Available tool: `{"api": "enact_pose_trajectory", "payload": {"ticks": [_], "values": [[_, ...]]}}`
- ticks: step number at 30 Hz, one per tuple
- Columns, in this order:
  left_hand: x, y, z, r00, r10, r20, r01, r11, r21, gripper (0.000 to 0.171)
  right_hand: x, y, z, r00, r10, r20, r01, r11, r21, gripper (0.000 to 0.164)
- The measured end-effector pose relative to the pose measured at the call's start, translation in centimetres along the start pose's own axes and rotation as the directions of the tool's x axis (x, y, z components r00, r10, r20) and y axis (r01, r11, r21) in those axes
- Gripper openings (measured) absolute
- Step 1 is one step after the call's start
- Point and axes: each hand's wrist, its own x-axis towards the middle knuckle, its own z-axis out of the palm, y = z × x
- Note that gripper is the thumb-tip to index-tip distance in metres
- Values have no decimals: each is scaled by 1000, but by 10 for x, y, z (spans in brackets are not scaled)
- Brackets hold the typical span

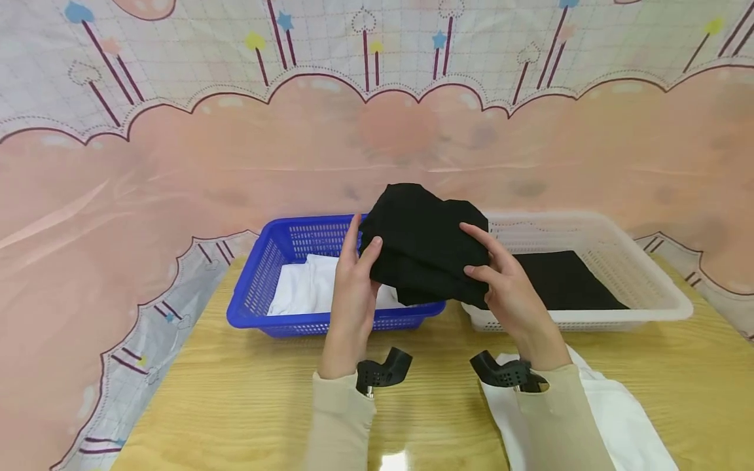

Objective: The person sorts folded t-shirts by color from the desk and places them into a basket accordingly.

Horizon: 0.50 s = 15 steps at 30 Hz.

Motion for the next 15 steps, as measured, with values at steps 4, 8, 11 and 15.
{"api": "enact_pose_trajectory", "payload": {"ticks": [4, 8, 11, 15], "values": [[-2, 4, -1, 999, 36, 26, -39, 989, 143, 50, 3, 4, 1, 999, -18, -35, 16, 999, -37, 52], [-6, 7, 2, 997, 30, 66, -43, 978, 203, 47, 2, 8, -5, 998, -15, -60, 11, 997, -75, 47], [-10, 10, 4, 997, 14, 81, -33, 971, 237, 52, 3, 10, -11, 999, -16, -51, 10, 992, -122, 45], [-12, 11, 7, 994, 17, 109, -50, 950, 308, 61, 4, 11, -17, 998, -40, -48, 32, 985, -169, 44]]}}
